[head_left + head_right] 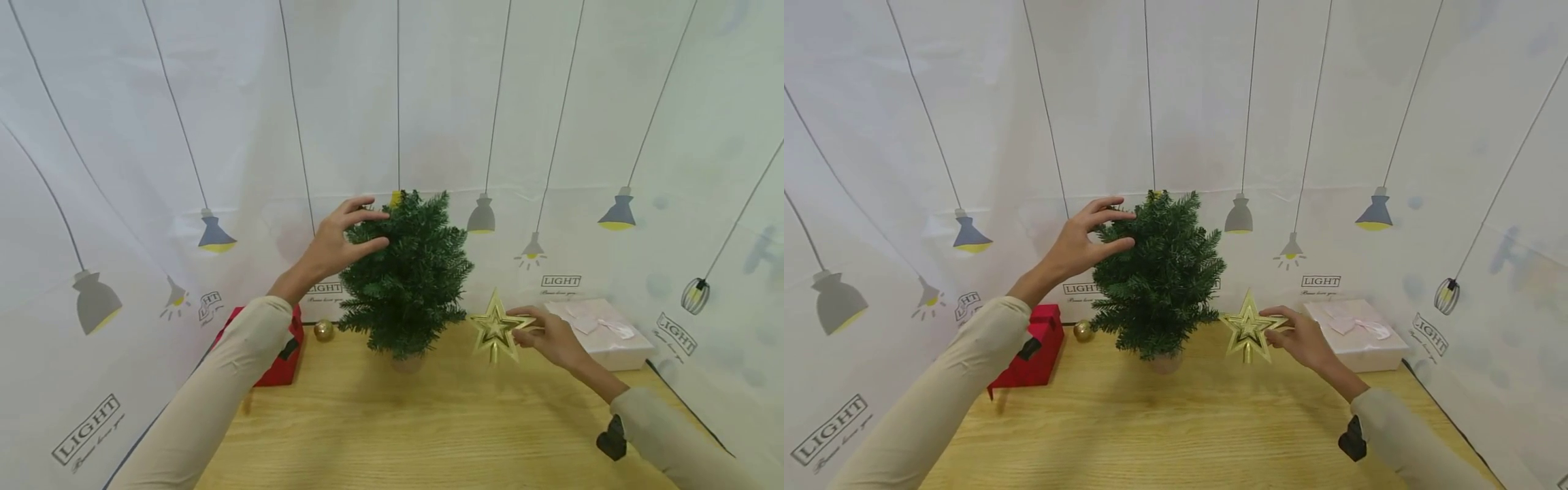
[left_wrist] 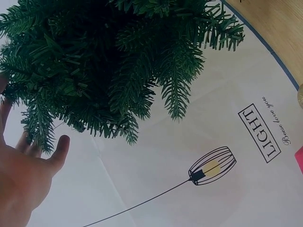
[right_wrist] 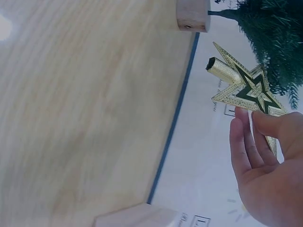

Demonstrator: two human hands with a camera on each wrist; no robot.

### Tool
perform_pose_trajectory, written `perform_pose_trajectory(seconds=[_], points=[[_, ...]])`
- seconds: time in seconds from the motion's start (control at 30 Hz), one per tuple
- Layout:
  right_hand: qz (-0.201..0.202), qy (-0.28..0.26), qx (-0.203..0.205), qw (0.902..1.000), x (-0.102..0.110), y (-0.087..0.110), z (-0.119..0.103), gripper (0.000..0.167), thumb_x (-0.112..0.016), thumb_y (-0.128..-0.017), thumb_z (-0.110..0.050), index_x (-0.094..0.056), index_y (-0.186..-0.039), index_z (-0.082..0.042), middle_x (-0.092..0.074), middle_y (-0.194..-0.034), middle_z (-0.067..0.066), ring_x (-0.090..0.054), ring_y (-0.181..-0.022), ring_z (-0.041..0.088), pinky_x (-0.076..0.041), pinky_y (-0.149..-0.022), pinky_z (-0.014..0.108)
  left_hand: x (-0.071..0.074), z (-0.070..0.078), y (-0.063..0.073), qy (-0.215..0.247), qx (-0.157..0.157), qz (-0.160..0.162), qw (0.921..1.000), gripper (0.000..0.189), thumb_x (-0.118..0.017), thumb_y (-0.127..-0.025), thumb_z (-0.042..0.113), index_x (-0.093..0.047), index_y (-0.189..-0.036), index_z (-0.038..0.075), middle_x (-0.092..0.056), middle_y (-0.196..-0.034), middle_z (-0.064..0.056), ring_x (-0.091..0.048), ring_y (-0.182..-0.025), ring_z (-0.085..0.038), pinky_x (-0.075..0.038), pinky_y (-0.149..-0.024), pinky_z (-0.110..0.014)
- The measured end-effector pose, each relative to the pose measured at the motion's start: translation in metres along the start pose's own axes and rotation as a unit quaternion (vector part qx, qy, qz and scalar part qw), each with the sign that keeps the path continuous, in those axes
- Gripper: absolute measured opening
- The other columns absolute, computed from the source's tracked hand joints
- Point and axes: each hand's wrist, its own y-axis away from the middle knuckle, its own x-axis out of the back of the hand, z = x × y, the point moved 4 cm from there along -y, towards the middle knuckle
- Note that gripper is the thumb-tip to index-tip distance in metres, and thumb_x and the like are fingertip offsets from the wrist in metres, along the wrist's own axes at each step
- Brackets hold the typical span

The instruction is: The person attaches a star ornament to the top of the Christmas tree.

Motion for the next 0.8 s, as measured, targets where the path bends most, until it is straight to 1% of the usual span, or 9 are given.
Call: perform_pose_trajectory(seconds=[0.07, 0.2, 0.33, 0.4, 0.57, 0.63, 0.73, 0.8], points=[[0.003, 0.006, 0.001, 1.0, 0.004, -0.002, -0.004, 0.041, -0.069, -0.099, -0.001, -0.06, -0.138, 0.003, -0.068, -0.121, 0.032, -0.077, -0.089, 0.032, -0.063, -0.073, 0.031, 0.0, 0.0, 0.0, -0.002, 0.0, 0.0, 1.0, 0.047, -0.081, -0.094, 0.027, -0.069, -0.138, 0.019, -0.04, -0.162, -0.007, -0.034, -0.151, -0.028, -0.036, -0.116, -0.06], [0.004, 0.023, 0.0, 0.9997, 0.012, -0.008, -0.012, 0.041, -0.07, -0.099, -0.005, -0.06, -0.139, 0.0, -0.073, -0.112, 0.028, -0.077, -0.088, 0.032, -0.062, -0.073, 0.03, 0.0, -0.001, 0.0, -0.002, 0.001, 0.001, 1.0, 0.047, -0.081, -0.093, 0.027, -0.069, -0.138, 0.019, -0.04, -0.162, -0.007, -0.034, -0.151, -0.028, -0.036, -0.116, -0.061], [0.002, 0.028, -0.001, 0.9996, 0.018, -0.013, -0.019, 0.042, -0.069, -0.1, -0.005, -0.059, -0.141, 0.001, -0.074, -0.107, 0.025, -0.077, -0.089, 0.033, -0.061, -0.073, 0.027, 0.0, -0.001, 0.001, -0.001, 0.0, 0.004, 1.0, 0.046, -0.081, -0.093, 0.027, -0.069, -0.137, 0.018, -0.04, -0.162, -0.007, -0.034, -0.152, -0.028, -0.035, -0.116, -0.061], [0.001, 0.026, -0.001, 0.9997, 0.02, -0.016, -0.021, 0.042, -0.068, -0.1, -0.004, -0.058, -0.141, 0.002, -0.074, -0.107, 0.026, -0.077, -0.09, 0.032, -0.062, -0.074, 0.028, 0.001, -0.001, 0.001, -0.001, -0.001, 0.005, 1.0, 0.047, -0.082, -0.093, 0.027, -0.069, -0.137, 0.018, -0.04, -0.162, -0.007, -0.034, -0.151, -0.028, -0.035, -0.116, -0.061], [0.002, 0.042, -0.008, 0.9991, 0.029, -0.021, -0.027, 0.042, -0.067, -0.101, -0.003, -0.058, -0.141, 0.001, -0.074, -0.108, 0.026, -0.077, -0.087, 0.024, -0.062, -0.074, 0.027, 0.0, 0.0, 0.002, -0.003, 0.0, 0.0, 1.0, 0.048, -0.082, -0.093, 0.028, -0.069, -0.138, 0.018, -0.04, -0.162, -0.008, -0.034, -0.151, -0.029, -0.035, -0.116, -0.061], [0.003, 0.042, -0.011, 0.9991, 0.034, -0.022, -0.031, 0.042, -0.067, -0.101, -0.002, -0.058, -0.141, 0.001, -0.073, -0.112, 0.027, -0.077, -0.088, 0.024, -0.062, -0.074, 0.028, 0.0, -0.001, 0.002, -0.005, 0.001, -0.002, 1.0, 0.048, -0.081, -0.093, 0.028, -0.069, -0.139, 0.019, -0.04, -0.162, -0.008, -0.034, -0.151, -0.029, -0.035, -0.116, -0.062], [0.008, 0.049, -0.008, 0.9987, 0.042, -0.025, -0.037, 0.042, -0.067, -0.101, -0.003, -0.058, -0.142, 0.001, -0.073, -0.113, 0.028, -0.077, -0.089, 0.026, -0.062, -0.074, 0.028, 0.0, -0.001, 0.002, -0.006, 0.002, -0.004, 1.0, 0.048, -0.081, -0.093, 0.028, -0.068, -0.139, 0.019, -0.039, -0.162, -0.008, -0.033, -0.152, -0.03, -0.034, -0.116, -0.062], [0.01, 0.058, -0.004, 0.9983, 0.048, -0.026, -0.041, 0.042, -0.067, -0.101, -0.004, -0.057, -0.142, 0.0, -0.073, -0.113, 0.027, -0.077, -0.089, 0.023, -0.062, -0.074, 0.027, 0.0, -0.001, 0.002, -0.006, 0.003, -0.005, 1.0, 0.048, -0.081, -0.093, 0.028, -0.068, -0.139, 0.019, -0.039, -0.162, -0.008, -0.033, -0.152, -0.03, -0.034, -0.116, -0.062]])
